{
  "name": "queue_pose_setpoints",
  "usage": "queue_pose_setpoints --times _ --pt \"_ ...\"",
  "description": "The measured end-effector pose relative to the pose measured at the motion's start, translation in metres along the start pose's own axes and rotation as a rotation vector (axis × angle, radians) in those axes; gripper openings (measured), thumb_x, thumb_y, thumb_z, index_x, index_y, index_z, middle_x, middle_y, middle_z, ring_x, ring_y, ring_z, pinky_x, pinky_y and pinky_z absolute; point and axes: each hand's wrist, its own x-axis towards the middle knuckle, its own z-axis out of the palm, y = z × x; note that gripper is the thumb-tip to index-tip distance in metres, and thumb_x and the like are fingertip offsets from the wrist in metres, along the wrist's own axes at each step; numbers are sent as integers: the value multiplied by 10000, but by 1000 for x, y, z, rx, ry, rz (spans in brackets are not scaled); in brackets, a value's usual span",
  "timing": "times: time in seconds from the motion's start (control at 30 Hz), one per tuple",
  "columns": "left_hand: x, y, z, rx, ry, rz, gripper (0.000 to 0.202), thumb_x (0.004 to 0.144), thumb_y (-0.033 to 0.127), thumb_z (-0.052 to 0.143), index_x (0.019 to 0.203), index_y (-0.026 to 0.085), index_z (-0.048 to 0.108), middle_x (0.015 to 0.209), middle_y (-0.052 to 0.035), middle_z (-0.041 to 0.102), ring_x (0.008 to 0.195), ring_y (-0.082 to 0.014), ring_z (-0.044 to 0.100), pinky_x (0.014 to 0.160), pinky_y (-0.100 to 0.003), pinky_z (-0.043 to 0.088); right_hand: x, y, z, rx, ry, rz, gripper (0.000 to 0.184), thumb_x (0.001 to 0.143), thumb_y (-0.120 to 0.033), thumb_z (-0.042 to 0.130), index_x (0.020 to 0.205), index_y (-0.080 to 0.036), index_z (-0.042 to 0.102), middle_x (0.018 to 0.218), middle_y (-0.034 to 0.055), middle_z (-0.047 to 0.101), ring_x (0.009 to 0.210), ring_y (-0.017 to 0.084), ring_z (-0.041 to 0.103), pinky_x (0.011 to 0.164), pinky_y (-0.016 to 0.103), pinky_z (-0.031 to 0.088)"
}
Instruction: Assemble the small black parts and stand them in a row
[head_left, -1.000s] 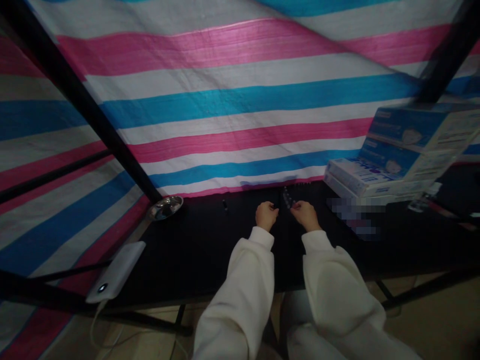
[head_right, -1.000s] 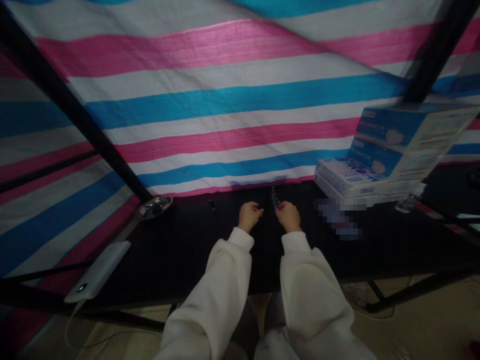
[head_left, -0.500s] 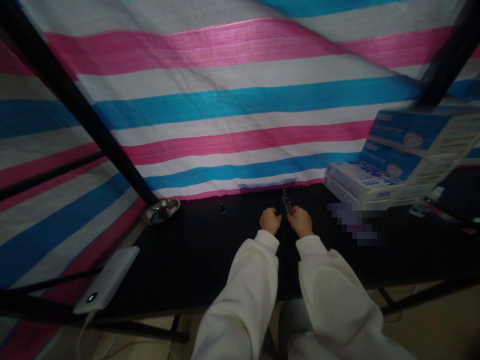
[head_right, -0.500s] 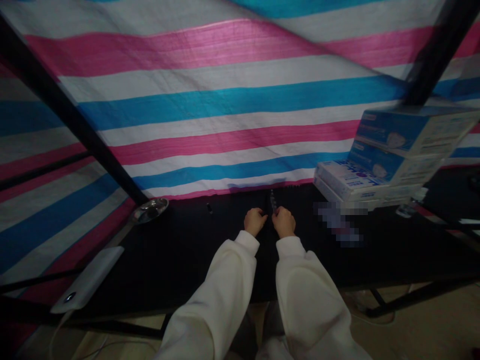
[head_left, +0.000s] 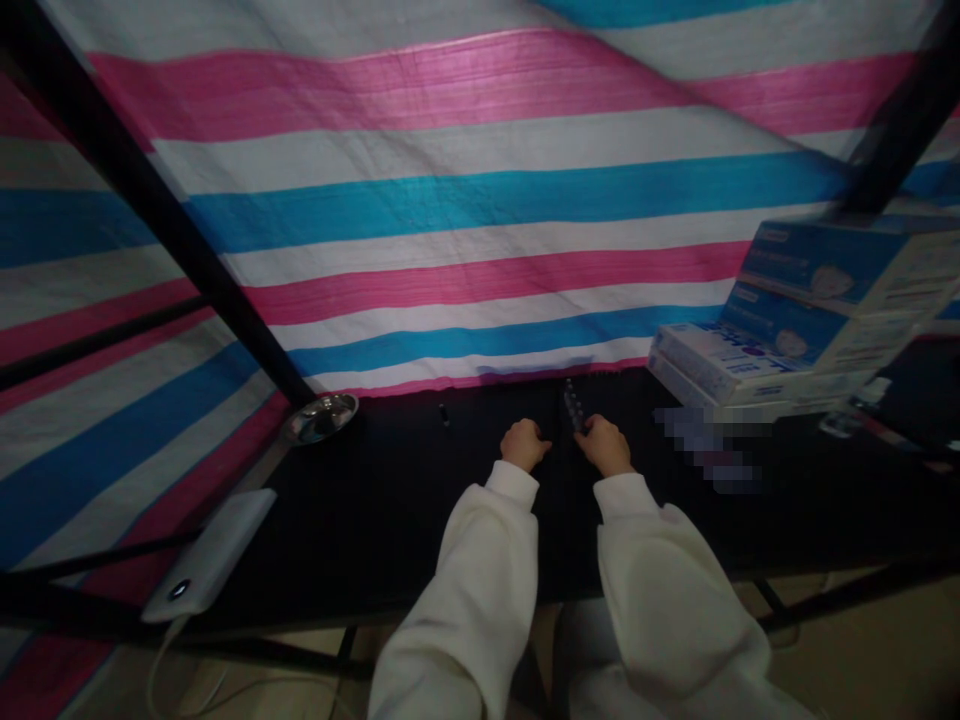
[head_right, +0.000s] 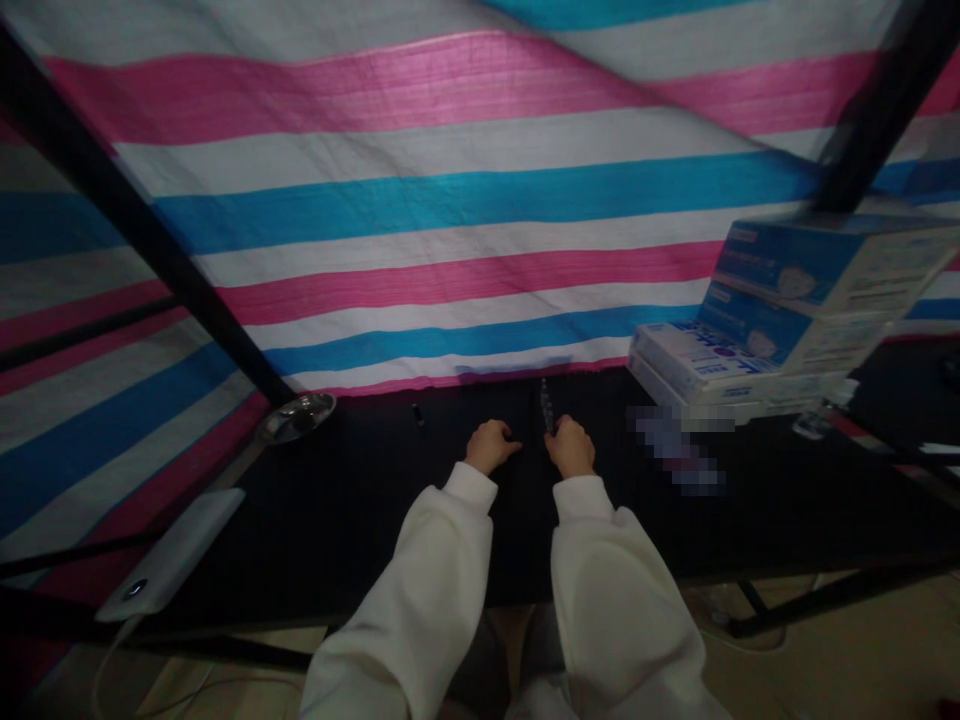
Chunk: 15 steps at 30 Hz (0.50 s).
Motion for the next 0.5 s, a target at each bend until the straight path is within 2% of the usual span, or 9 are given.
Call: queue_pose_setpoints --times 0.13,0.2,0.33,0.4,0.5 --pt "-4 -39 -33 -123 -179 -74 266 599 370 633 782 176 628 636 -45 642 573 -143 591 595 -247 424 -6 -1 -13 21 26 -1 316 745 -383 487 979 -181 553 930 110 611 877 228 577 684 298 402" --pt "-6 -63 -52 -167 -183 -139 242 610 381 619 728 169 627 554 -24 622 467 -122 555 542 -237 413 -10 -3 -20 33 39 -28 292 750 -386 476 942 -186 568 898 103 620 855 221 583 670 290 401" --pt "-6 -109 -85 -142 -69 -302 248 625 400 602 699 164 616 551 -23 622 452 -120 550 539 -235 402 -19 -11 -31 70 77 -110 260 756 -382 468 895 -195 582 844 81 636 830 207 588 651 273 397" --pt "-3 -124 -94 -120 37 -381 343 628 441 592 832 165 601 599 -32 633 481 -132 562 556 -242 402 -23 -17 -34 97 93 -153 245 757 -377 470 883 -200 583 813 64 641 806 198 591 644 267 395" --pt "3 -132 -97 -139 216 -388 623 614 494 593 1114 149 456 802 -77 642 544 -144 582 583 -252 408 -29 -27 -35 145 97 -213 224 758 -370 473 860 -205 585 775 44 641 770 184 594 624 257 391"
